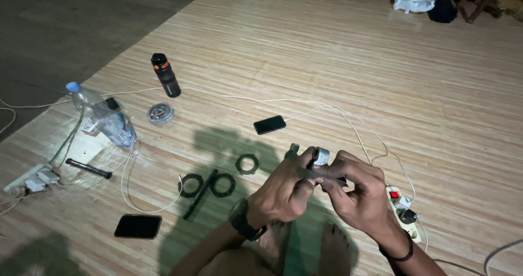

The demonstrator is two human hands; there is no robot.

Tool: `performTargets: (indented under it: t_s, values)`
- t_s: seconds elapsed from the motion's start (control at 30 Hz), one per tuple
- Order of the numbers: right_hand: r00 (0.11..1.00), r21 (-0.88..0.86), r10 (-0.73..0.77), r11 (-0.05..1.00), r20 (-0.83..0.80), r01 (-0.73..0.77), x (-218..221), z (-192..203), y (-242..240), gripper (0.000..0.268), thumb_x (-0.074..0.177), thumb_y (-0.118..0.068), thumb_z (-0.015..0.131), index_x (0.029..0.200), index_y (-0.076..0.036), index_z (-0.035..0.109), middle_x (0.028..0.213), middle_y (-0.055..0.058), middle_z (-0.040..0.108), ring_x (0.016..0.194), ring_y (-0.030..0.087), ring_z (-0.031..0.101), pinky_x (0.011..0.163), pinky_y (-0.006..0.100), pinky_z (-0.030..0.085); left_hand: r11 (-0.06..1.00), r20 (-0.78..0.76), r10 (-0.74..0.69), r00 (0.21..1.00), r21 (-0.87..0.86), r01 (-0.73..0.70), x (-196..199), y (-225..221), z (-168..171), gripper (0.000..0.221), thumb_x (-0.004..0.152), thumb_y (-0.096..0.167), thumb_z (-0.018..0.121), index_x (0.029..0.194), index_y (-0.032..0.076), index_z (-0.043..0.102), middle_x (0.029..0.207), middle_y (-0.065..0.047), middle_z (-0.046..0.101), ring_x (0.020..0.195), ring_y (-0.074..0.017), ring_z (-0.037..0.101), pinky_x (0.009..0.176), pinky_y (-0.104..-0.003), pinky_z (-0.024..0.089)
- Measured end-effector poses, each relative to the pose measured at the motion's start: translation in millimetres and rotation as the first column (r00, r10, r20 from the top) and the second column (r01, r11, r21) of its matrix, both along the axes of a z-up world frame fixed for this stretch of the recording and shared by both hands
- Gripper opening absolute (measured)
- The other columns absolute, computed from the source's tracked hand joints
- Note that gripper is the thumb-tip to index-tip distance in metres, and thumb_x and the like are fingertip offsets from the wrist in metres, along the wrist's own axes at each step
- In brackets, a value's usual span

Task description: Sanding the friction surface of a motorcycle brake shoe using sandpaper to prepare it for installation.

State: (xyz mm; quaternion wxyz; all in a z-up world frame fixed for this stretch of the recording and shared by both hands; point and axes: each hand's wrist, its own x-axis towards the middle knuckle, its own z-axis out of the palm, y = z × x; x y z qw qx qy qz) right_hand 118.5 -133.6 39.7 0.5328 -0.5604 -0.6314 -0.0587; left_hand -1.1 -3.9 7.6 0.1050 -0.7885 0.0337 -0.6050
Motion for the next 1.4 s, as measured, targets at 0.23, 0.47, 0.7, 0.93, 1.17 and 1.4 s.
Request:
performTargets:
  t_s: [0.23,0.47,0.7,0.93,1.17,1.4]
  values:
    - [0.903,0.031,-0.026,0.999,-0.43,0.044,4.3,-13.2,-8.4,0.007,0.095,-0.001,0.063,0.099,0.004,0.061,0.089,0.014,0.069,0.062,0.016,0.065,0.058,0.026,0.055,0.932,-0.038,-0.339,0.94,-0.148,0.33,1.8,7.7,-10.5,0.012,0.094,-0.009,0.065,0.097,-0.008,0.053,0.123,-0.034,0.058,0.101,-0.0369,0.067,0.089,-0.046,0.062]
    - [0.946,-0.006,0.048,0.999,-0.322,-0.053,-0.6,-7.6,-8.8,0.01,0.093,-0.003,0.064,0.099,0.0,0.057,0.08,0.009,0.068,0.065,0.017,0.075,0.058,0.025,0.062,0.925,-0.027,-0.357,0.934,-0.146,0.35,-3.0,9.0,-9.7,0.014,0.094,-0.008,0.063,0.086,-0.009,0.053,0.129,-0.04,0.054,0.105,-0.0425,0.069,0.086,-0.047,0.062]
    - [0.999,0.011,0.008,1.0,-0.032,-0.008,-2.8,2.5,-7.1,0.016,0.082,-0.003,0.074,0.084,-0.005,0.058,0.066,0.002,0.07,0.052,0.009,0.049,0.047,0.021,0.039,0.916,-0.066,-0.366,0.928,-0.199,0.347,-1.7,8.6,-18.7,0.012,0.096,-0.007,0.062,0.089,-0.005,0.051,0.13,-0.036,0.056,0.101,-0.0355,0.066,0.078,-0.042,0.057]
    - [0.983,0.116,-0.027,0.993,0.181,0.006,8.0,-9.2,-7.9,0.014,0.078,-0.003,0.075,0.079,-0.005,0.061,0.065,0.003,0.065,0.054,0.011,0.046,0.049,0.026,0.035,0.767,-0.03,-0.552,0.833,-0.411,0.493,-0.5,11.1,-31.0,0.024,0.102,0.007,0.052,0.118,-0.011,0.049,0.122,-0.028,0.055,0.1,-0.0349,0.061,0.087,-0.045,0.054]
    - [0.968,0.125,0.005,0.991,0.249,-0.038,9.6,-9.8,-10.9,0.013,0.077,-0.002,0.074,0.086,-0.006,0.066,0.074,0.004,0.068,0.059,0.012,0.049,0.052,0.026,0.039,0.48,0.051,-0.787,0.614,-0.574,0.663,8.1,14.8,-21.6,0.062,0.114,0.041,0.024,0.137,-0.014,0.042,0.071,-0.005,0.05,0.058,-0.0188,0.043,0.056,-0.038,0.039]
    - [0.944,0.091,0.031,0.994,0.328,-0.065,8.2,-7.1,-12.4,0.013,0.077,-0.003,0.072,0.088,-0.009,0.067,0.077,0.002,0.069,0.059,0.012,0.044,0.052,0.028,0.037,0.539,-0.065,-0.728,0.683,-0.669,0.511,-9.0,12.0,-0.2,0.052,0.096,0.022,0.042,0.137,-0.008,0.044,0.115,-0.025,0.06,0.097,-0.0366,0.057,0.089,-0.048,0.047]
